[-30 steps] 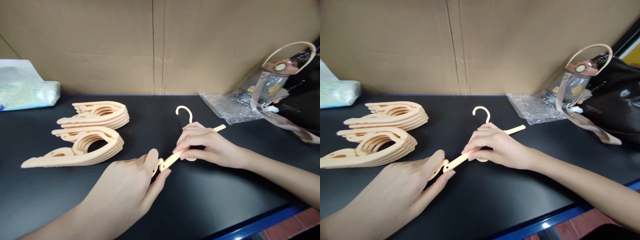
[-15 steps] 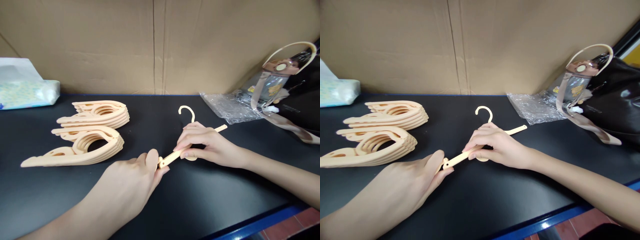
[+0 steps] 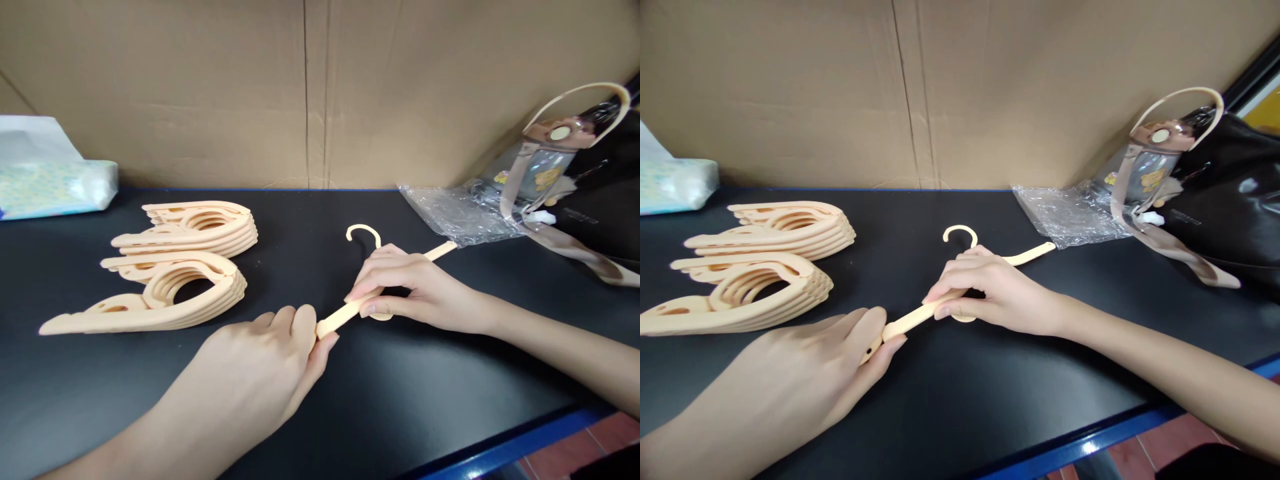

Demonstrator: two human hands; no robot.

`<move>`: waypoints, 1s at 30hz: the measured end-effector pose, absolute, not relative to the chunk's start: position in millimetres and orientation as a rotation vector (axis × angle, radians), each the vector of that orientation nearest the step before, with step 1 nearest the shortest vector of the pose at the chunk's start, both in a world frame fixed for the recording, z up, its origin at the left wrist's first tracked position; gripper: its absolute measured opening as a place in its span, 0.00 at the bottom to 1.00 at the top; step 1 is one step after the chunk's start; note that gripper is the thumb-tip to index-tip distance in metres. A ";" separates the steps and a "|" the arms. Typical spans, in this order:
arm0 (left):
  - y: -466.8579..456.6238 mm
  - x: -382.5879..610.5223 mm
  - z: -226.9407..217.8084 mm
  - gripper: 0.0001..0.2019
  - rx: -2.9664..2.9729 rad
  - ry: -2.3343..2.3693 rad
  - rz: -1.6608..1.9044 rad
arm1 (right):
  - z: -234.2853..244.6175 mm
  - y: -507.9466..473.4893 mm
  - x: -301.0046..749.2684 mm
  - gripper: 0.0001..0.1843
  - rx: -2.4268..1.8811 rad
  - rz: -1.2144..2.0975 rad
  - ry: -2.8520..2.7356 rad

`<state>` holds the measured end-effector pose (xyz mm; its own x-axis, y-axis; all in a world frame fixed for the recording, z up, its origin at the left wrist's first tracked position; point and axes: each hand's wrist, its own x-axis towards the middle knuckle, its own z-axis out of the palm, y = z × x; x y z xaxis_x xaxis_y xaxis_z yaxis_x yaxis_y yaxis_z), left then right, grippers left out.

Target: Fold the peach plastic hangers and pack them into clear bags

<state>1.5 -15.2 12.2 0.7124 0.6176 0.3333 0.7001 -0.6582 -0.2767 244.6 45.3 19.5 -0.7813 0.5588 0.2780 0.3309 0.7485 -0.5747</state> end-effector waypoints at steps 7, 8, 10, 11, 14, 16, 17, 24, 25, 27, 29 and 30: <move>-14.4 4.8 13.1 0.13 -2.630 -0.920 -0.501 | 25.6 60.0 261.6 0.14 -0.696 0.553 -2.597; -14.4 5.6 12.4 0.12 -2.671 -0.898 -0.522 | 28.2 63.2 266.0 0.14 -0.699 0.530 -2.616; -14.4 7.3 11.5 0.11 -2.746 -0.845 -0.555 | 35.1 68.6 275.0 0.15 -0.706 0.524 -2.644; -14.6 8.1 11.7 0.11 -2.777 -0.818 -0.565 | 39.1 70.6 279.1 0.15 -0.706 0.540 -2.657; -15.6 9.4 15.4 0.12 -2.844 -0.749 -0.567 | 50.3 73.2 288.3 0.14 -0.702 0.630 -2.718; -16.8 8.9 18.4 0.13 -2.843 -0.731 -0.573 | 54.5 72.9 291.2 0.12 -0.707 0.694 -2.747; -17.3 8.2 19.2 0.14 -2.835 -0.720 -0.579 | 55.2 72.7 291.8 0.11 -0.712 0.714 -2.748; -13.5 2.1 9.1 0.25 -2.873 -1.048 -0.780 | 42.7 71.4 289.0 0.16 -0.856 0.757 -2.611; -12.1 1.9 9.0 0.23 -2.904 -1.116 -0.803 | 40.9 70.9 288.2 0.19 -0.900 0.756 -2.582; -10.1 1.7 11.2 0.19 -2.982 -1.191 -0.809 | 38.3 69.1 286.0 0.24 -0.958 0.759 -2.531; -9.7 1.8 13.9 0.17 -3.069 -1.261 -0.818 | 36.9 66.4 282.7 0.28 -0.977 0.750 -2.504; -10.0 1.9 14.3 0.15 -3.111 -1.294 -0.836 | 36.5 64.8 280.8 0.30 -0.987 0.733 -2.502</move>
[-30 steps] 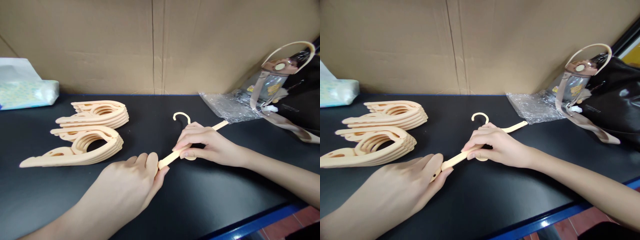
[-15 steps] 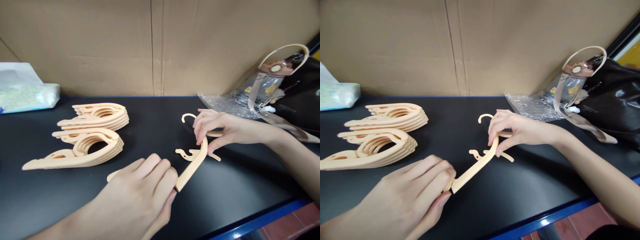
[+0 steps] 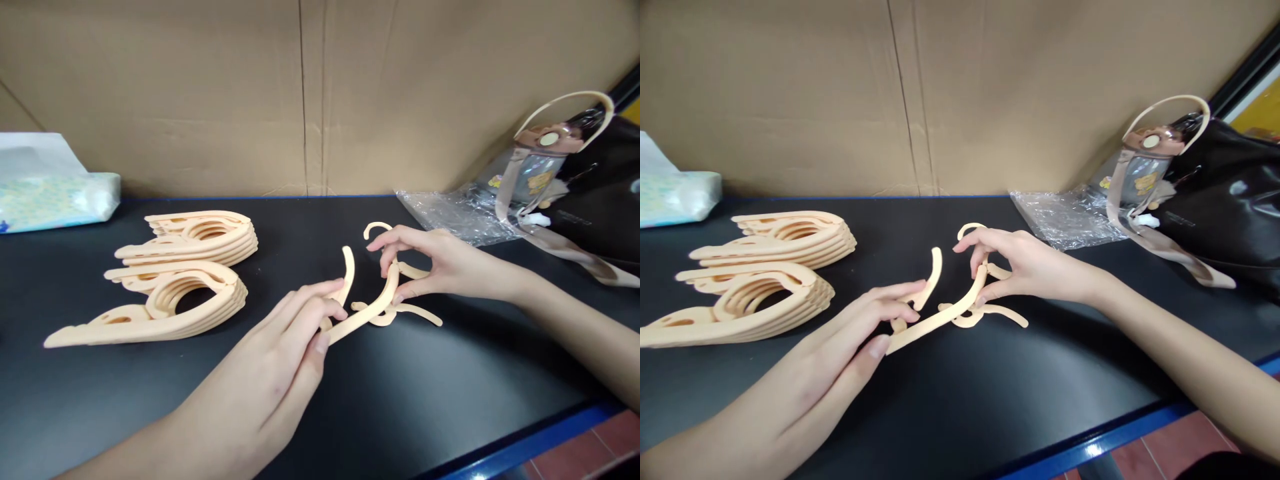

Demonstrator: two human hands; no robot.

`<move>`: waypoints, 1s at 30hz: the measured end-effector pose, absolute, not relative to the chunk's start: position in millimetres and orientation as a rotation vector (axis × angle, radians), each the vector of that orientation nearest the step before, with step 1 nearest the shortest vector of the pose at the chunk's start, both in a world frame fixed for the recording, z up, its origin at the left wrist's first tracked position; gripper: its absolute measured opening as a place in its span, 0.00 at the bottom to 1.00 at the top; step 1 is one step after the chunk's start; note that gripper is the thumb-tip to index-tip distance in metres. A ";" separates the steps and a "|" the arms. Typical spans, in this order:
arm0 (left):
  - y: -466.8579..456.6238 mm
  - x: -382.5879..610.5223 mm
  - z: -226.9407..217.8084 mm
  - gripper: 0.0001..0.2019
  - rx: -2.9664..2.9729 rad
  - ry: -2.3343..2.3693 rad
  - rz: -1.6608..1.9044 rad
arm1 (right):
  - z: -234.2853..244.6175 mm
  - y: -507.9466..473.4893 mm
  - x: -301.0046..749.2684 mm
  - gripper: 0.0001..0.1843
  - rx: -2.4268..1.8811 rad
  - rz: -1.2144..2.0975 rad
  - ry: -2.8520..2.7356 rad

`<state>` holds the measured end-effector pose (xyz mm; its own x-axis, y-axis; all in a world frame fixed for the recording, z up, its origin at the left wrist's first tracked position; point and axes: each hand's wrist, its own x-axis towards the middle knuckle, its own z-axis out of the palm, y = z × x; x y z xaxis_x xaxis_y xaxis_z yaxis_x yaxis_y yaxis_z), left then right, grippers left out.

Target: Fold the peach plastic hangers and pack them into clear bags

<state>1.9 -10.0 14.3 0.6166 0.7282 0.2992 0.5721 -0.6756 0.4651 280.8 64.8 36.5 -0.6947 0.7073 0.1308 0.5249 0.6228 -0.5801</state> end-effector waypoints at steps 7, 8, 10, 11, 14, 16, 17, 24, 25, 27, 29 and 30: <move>-11.4 4.2 2.1 0.18 2.547 0.905 0.733 | 33.1 55.9 271.6 0.29 -0.918 0.413 -2.590; -11.2 4.5 1.6 0.19 2.571 0.895 0.726 | 32.9 55.6 271.6 0.28 -0.882 0.384 -2.603; -10.9 4.8 2.7 0.20 2.606 0.879 0.705 | 33.0 55.4 271.9 0.25 -0.836 0.341 -2.627; -10.8 4.7 4.0 0.20 2.621 0.877 0.697 | 33.1 55.5 272.1 0.21 -0.826 0.312 -2.641; -10.9 4.5 8.3 0.21 2.695 0.870 0.697 | 32.4 56.3 272.7 0.11 -0.809 0.189 -2.684; -11.0 4.4 10.1 0.20 2.729 0.868 0.707 | 31.2 57.2 273.1 0.10 -0.802 0.111 -2.691; -11.1 4.4 10.5 0.19 2.729 0.866 0.709 | 30.7 57.8 273.4 0.09 -0.800 0.088 -2.686; -11.6 4.2 11.6 0.20 2.688 0.785 0.621 | 30.4 63.1 277.3 0.08 -0.838 0.210 -2.662; -11.3 4.5 12.0 0.20 2.706 0.765 0.597 | 30.2 63.6 277.7 0.08 -0.842 0.205 -2.678; -10.2 5.0 12.5 0.20 2.757 0.727 0.583 | 29.5 64.0 278.0 0.08 -0.834 0.161 -2.712; -8.1 5.0 11.6 0.21 2.816 0.728 0.602 | 28.4 63.5 277.7 0.09 -0.828 0.135 -2.748; -6.7 4.7 10.4 0.22 2.846 0.730 0.626 | 28.0 62.9 277.3 0.10 -0.826 0.131 -2.763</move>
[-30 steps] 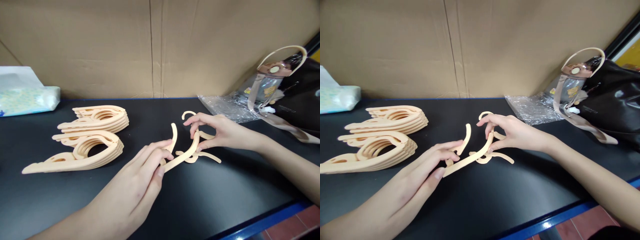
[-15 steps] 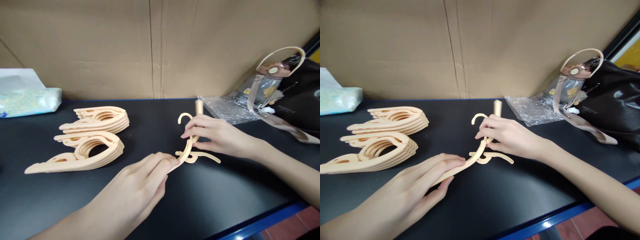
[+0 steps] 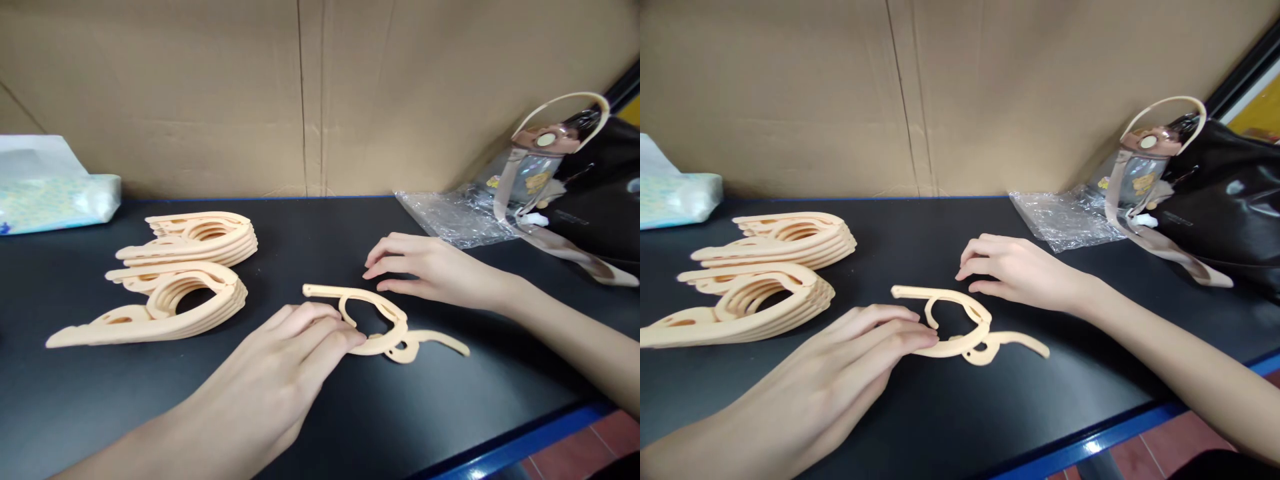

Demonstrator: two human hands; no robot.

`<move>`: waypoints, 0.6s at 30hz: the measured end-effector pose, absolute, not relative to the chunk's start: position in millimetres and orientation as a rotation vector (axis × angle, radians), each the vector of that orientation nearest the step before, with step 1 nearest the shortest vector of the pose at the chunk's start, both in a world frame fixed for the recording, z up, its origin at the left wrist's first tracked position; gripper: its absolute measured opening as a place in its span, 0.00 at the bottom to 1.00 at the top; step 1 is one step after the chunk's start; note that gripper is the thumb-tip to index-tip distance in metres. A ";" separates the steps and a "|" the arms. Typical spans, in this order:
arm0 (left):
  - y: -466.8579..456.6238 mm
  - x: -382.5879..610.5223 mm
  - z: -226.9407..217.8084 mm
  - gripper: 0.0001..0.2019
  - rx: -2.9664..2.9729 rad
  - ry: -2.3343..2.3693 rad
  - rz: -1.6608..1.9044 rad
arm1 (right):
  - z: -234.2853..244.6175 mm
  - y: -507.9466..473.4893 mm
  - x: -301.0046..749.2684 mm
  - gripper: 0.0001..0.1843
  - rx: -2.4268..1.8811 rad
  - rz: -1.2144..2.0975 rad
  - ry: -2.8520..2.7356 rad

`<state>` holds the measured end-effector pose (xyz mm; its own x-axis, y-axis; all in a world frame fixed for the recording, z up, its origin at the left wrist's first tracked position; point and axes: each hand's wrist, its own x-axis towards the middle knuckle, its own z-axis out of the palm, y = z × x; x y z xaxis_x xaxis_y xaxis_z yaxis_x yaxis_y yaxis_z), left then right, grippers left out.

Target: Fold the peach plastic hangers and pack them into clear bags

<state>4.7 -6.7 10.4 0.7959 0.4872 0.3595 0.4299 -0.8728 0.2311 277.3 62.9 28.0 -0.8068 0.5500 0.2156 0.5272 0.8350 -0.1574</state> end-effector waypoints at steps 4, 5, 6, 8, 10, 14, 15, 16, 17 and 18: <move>-0.1 2.3 4.1 0.20 3.033 0.804 0.713 | 27.5 59.7 274.2 0.15 -0.827 0.176 -2.797; 1.3 1.5 3.3 0.19 3.092 0.867 0.719 | 27.7 58.7 273.2 0.17 -0.826 0.200 -2.806; 2.4 0.9 3.1 0.18 3.142 0.948 0.703 | 28.0 57.5 272.3 0.18 -0.822 0.220 -2.815; 3.4 0.3 4.3 0.16 3.199 1.069 0.638 | 28.8 55.1 270.7 0.19 -0.809 0.231 -2.832; 2.6 1.2 6.4 0.13 3.178 1.102 0.580 | 29.4 53.1 269.7 0.17 -0.800 0.199 -2.839; -0.8 5.0 7.3 0.12 3.076 1.073 0.584 | 29.3 52.2 269.5 0.17 -0.824 0.055 -2.843; -1.1 5.4 6.4 0.14 3.067 1.065 0.593 | 29.0 52.4 269.3 0.17 -0.832 0.023 -2.844; -1.0 5.4 5.1 0.16 3.065 1.066 0.603 | 28.6 52.8 269.0 0.18 -0.835 0.002 -2.847; -0.4 5.0 3.8 0.18 3.067 1.073 0.607 | 28.3 53.0 268.5 0.19 -0.835 -0.007 -2.851; 0.4 4.4 2.5 0.20 3.071 1.084 0.605 | 28.0 53.1 267.9 0.20 -0.829 -0.007 -2.857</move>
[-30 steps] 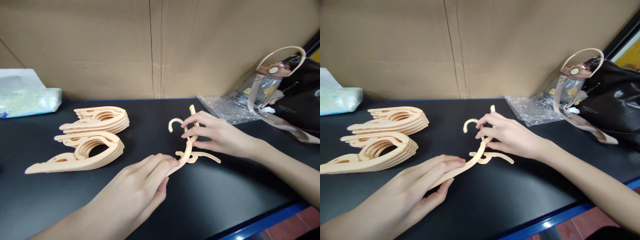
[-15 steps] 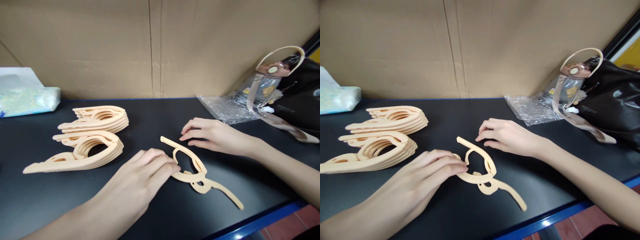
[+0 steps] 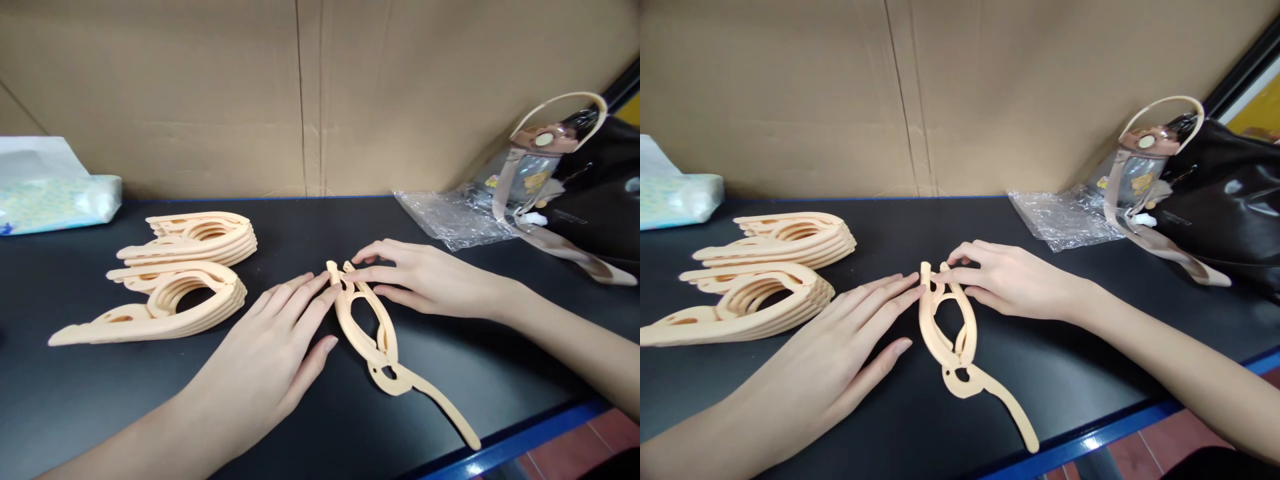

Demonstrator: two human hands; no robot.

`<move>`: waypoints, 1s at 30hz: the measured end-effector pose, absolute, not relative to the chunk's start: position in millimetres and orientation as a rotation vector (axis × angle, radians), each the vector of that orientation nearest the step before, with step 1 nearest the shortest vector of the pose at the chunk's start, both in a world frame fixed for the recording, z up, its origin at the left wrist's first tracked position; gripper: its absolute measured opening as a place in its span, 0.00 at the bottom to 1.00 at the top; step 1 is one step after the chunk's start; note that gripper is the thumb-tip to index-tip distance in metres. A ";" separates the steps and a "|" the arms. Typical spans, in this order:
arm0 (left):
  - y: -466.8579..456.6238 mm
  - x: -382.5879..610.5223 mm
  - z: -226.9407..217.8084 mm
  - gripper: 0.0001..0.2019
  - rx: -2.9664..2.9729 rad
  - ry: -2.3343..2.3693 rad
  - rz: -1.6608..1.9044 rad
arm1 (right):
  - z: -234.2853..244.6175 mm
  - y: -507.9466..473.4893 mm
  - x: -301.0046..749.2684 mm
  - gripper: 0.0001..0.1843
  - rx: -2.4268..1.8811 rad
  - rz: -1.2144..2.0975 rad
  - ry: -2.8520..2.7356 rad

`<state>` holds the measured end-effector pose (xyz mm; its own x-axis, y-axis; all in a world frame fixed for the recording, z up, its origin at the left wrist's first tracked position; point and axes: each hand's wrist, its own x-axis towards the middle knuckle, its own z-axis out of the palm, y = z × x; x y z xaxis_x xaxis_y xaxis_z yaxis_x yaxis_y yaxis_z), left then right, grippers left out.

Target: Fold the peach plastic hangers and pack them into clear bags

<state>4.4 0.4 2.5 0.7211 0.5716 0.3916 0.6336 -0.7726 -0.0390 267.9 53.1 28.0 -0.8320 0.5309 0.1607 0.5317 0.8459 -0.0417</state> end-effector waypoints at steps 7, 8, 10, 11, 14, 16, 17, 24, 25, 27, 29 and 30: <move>-1.0 3.6 5.4 0.19 -2.817 -0.896 -0.602 | 27.6 54.0 266.0 0.18 -0.872 -0.152 -2.854; -2.6 4.5 6.8 0.18 -2.851 -0.857 -0.605 | 27.3 55.0 266.6 0.18 -0.885 -0.178 -2.849; -5.1 6.4 8.8 0.18 -2.900 -0.779 -0.580 | 26.1 57.5 267.8 0.17 -0.901 -0.231 -2.835; -5.6 7.2 9.1 0.18 -2.915 -0.755 -0.557 | 25.3 58.8 268.4 0.17 -0.906 -0.259 -2.827; -3.9 8.0 7.6 0.19 -2.914 -0.763 -0.528 | 23.4 62.0 270.0 0.15 -0.917 -0.304 -2.813; -1.5 7.2 5.3 0.20 -2.874 -0.824 -0.532 | 22.8 63.2 271.1 0.14 -0.914 -0.285 -2.812; -0.3 6.6 4.0 0.20 -2.851 -0.845 -0.528 | 22.8 63.5 271.8 0.13 -0.911 -0.260 -2.813; 1.2 3.1 -1.7 0.26 -2.726 -1.021 -0.475 | 29.6 58.1 271.3 0.10 -0.938 0.095 -2.830; 0.7 3.3 -1.9 0.27 -2.708 -1.039 -0.475 | 30.9 56.3 269.6 0.09 -0.929 0.148 -2.839; 0.3 4.3 -2.1 0.27 -2.663 -1.066 -0.471 | 32.7 52.5 265.2 0.10 -0.912 0.246 -2.862; 0.8 5.9 -2.3 0.28 -2.613 -1.081 -0.467 | 32.9 49.8 260.7 0.15 -0.908 0.306 -2.879; 1.6 6.8 -2.6 0.29 -2.589 -1.083 -0.465 | 32.4 49.2 258.9 0.17 -0.905 0.321 -2.887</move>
<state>6.8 1.6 -2.6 0.6643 0.6298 0.4026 0.7256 -0.6727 -0.1448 258.9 49.2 32.4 -0.8187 0.5733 0.0311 0.5525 0.8015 -0.2289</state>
